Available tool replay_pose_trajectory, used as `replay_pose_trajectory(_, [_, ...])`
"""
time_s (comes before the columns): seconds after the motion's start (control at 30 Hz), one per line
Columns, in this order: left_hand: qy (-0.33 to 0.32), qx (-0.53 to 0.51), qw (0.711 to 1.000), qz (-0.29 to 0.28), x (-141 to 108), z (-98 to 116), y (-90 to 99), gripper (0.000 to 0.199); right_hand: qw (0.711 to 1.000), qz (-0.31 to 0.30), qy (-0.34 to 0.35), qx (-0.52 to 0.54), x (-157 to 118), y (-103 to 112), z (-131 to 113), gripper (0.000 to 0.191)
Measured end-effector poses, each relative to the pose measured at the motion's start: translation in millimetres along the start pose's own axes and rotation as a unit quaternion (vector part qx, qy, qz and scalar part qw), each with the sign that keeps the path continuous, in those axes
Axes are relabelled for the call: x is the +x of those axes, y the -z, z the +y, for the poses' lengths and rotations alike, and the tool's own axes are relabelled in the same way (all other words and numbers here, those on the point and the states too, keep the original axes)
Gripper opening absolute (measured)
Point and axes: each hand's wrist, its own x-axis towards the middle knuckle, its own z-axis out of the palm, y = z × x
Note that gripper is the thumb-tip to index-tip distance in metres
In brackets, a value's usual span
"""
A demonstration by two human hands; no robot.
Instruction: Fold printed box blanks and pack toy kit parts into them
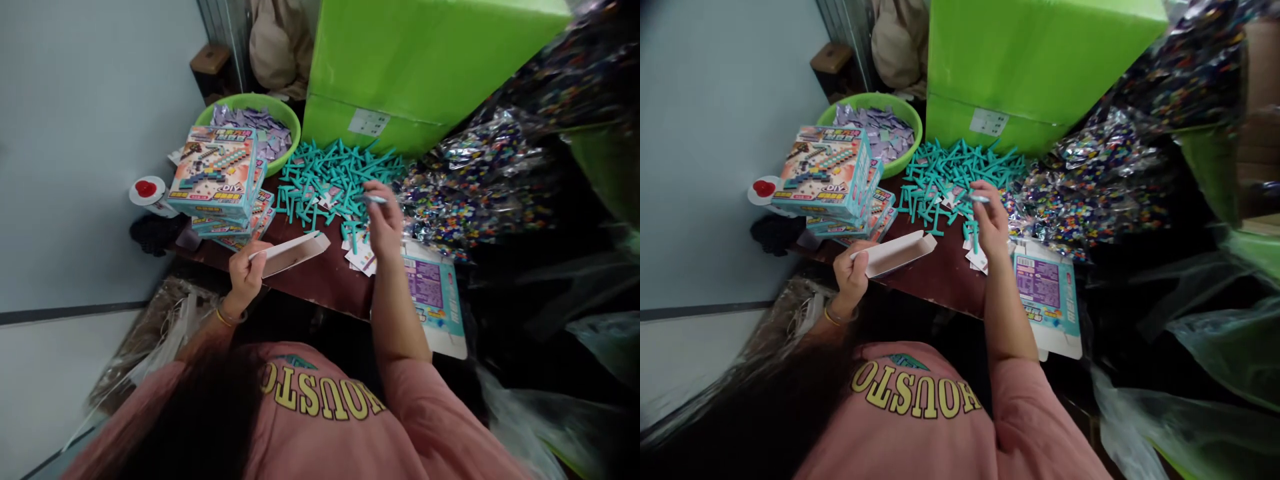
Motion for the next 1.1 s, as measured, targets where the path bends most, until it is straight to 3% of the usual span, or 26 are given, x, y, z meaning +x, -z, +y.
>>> replay_pose_trajectory(0.03, [-0.004,-0.006,1.000,-0.010,-1.1,0.6,-2.2,0.038,0.996,-0.012,0.065,0.060,-12.3,18.5,-26.3,0.037])
replay_pose_trajectory(0.1, [-0.015,-0.021,0.999,-0.031,-5.1,2.7,-5.7,0.036,0.975,-0.115,0.170,0.086,-36.2,41.4,-77.6,0.031])
replay_pose_trajectory(0.17, [-0.031,-0.034,0.998,-0.051,-11.4,6.6,-7.8,0.033,0.958,-0.179,0.222,0.006,-55.8,43.5,-112.9,0.021])
replay_pose_trajectory(0.23, [-0.052,-0.038,0.996,-0.066,-19.2,11.8,-9.1,0.030,0.950,-0.196,0.232,-0.070,-69.5,33.7,-124.4,0.020])
replay_pose_trajectory(0.33, [-0.085,-0.027,0.993,-0.078,-30.9,18.2,-11.0,0.029,0.961,-0.162,0.204,-0.090,-82.0,25.7,-110.5,0.023])
replay_pose_trajectory(0.53, [-0.096,-0.009,0.993,-0.072,-38.3,19.3,-9.0,0.032,0.997,-0.044,0.036,-0.046,-98.8,52.7,-70.8,0.019])
replay_pose_trajectory(0.67, [-0.185,0.001,0.982,-0.027,-27.1,14.8,-11.7,0.031,0.995,-0.040,-0.063,-0.061,-102.2,61.7,-34.3,0.020])
replay_pose_trajectory(0.8, [-0.276,-0.007,0.959,-0.064,-19.3,5.4,-35.6,0.030,0.982,-0.065,-0.109,-0.137,-88.7,72.8,18.8,0.021])
replay_pose_trajectory(0.93, [-0.204,-0.057,0.976,-0.048,-17.0,9.0,-53.1,0.031,0.979,-0.050,-0.122,-0.154,-79.2,83.6,48.4,0.020])
replay_pose_trajectory(1.03, [-0.182,-0.082,0.980,-0.011,-8.7,20.0,-50.8,0.033,0.988,-0.022,-0.109,-0.110,-82.7,80.6,51.9,0.020])
replay_pose_trajectory(1.1, [-0.178,-0.087,0.980,0.007,-2.8,25.6,-45.4,0.033,0.990,-0.038,-0.112,-0.077,-88.8,74.5,50.9,0.020])
